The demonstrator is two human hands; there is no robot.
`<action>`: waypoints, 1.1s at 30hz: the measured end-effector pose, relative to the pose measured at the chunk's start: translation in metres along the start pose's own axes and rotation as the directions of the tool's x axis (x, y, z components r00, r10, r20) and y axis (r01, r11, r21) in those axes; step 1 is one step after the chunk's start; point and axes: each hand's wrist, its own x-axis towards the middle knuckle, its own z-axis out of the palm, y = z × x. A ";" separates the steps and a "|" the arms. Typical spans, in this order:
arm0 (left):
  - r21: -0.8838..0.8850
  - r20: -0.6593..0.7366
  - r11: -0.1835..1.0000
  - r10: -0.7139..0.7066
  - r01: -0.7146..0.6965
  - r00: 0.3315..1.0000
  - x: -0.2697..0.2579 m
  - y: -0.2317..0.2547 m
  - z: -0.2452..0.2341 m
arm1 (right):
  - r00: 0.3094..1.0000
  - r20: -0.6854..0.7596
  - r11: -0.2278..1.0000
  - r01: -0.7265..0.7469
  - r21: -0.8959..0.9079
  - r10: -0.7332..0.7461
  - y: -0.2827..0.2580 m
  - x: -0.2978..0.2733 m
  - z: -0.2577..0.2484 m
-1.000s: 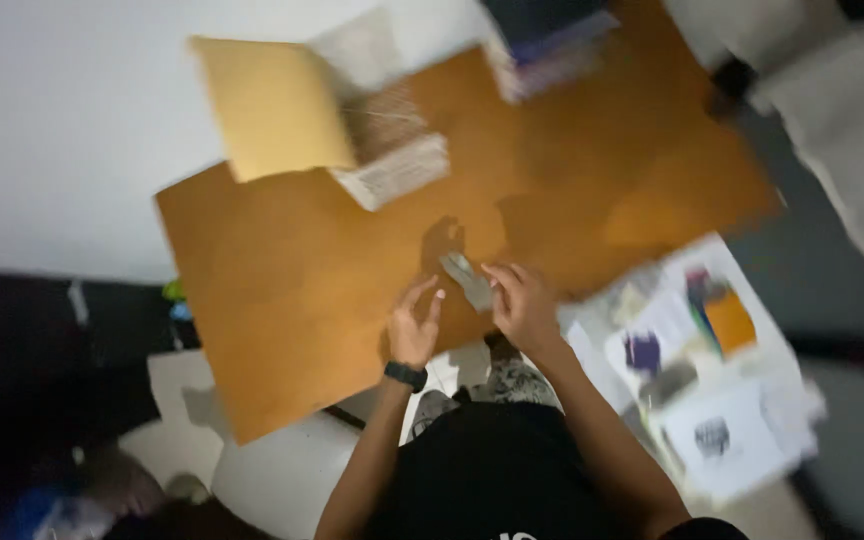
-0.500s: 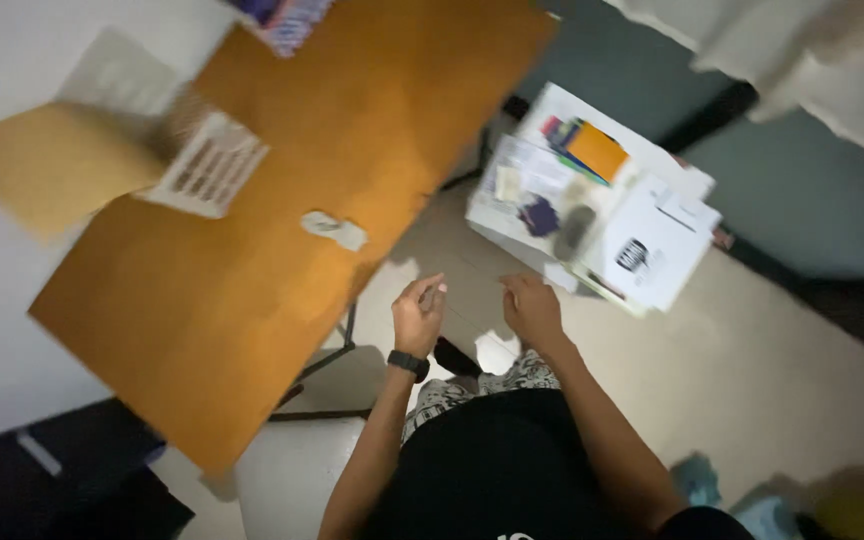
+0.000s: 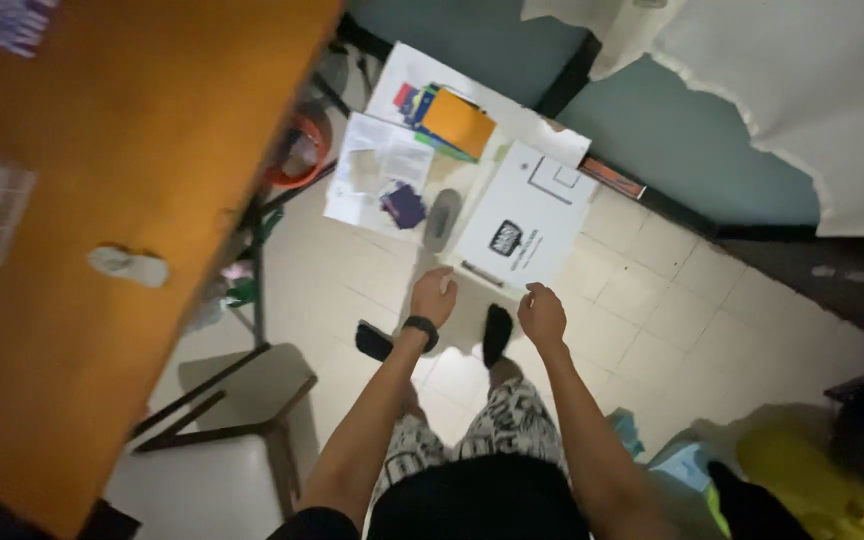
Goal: Cleaning and organizing various folders, envelopes, and notebooks on a desk.
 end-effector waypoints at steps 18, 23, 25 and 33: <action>0.276 0.055 0.945 -0.200 0.178 0.978 0.111 -0.067 0.189 | 0.857 0.211 0.558 -0.474 0.681 0.471 0.110 0.115 0.055; 0.352 0.011 0.922 -0.178 0.163 0.984 0.095 -0.055 0.193 | 0.873 0.230 0.582 -0.463 0.669 0.430 0.125 0.111 0.066; 0.392 -0.027 0.898 -0.205 0.199 0.978 0.092 -0.044 0.191 | 0.896 0.221 0.532 -0.411 0.740 0.384 0.126 0.113 0.070; 0.343 -0.244 0.913 -0.140 0.221 0.960 0.093 -0.036 0.211 | 0.873 0.387 0.380 -0.480 0.790 0.297 0.134 0.131 0.069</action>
